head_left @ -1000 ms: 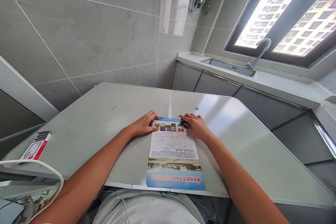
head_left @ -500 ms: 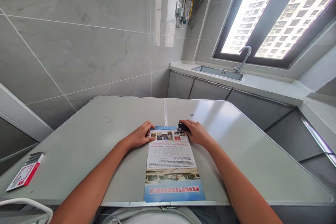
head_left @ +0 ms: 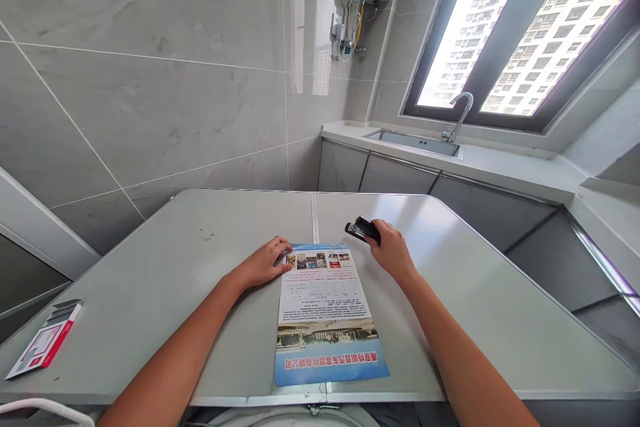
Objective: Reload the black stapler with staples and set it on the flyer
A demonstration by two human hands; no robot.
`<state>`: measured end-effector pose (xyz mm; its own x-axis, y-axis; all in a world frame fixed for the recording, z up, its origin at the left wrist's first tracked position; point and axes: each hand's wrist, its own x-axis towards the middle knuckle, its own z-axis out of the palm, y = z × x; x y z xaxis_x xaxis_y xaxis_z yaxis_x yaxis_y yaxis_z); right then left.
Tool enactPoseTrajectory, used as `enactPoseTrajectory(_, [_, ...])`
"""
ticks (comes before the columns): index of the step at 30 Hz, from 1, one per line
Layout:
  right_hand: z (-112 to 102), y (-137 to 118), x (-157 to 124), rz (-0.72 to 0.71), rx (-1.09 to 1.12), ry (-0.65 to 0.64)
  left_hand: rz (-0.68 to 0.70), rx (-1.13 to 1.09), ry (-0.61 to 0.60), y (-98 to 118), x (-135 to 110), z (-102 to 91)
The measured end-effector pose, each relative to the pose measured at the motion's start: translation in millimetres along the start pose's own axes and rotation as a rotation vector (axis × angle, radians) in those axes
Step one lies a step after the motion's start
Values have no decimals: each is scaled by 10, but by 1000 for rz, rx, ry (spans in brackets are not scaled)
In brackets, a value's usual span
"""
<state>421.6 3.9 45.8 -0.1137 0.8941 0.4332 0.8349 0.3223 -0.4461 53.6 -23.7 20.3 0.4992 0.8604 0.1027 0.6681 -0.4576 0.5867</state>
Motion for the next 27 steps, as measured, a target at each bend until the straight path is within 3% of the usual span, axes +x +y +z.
enactPoseTrajectory(3, [117,-351,-130,-164,211,-199,13,35,24,-31,-4,15])
enactPoseTrajectory(6, [229,-695,-306,-356,283,-400,13,81,38,-51,1,12])
enactPoseTrajectory(10, [304,-931,-447,-455,275,-505,26,67,62,-58,26,-1])
enactPoseTrajectory(27, [223,-778,-352,-469,191,-590,21,135,91,-28,38,19])
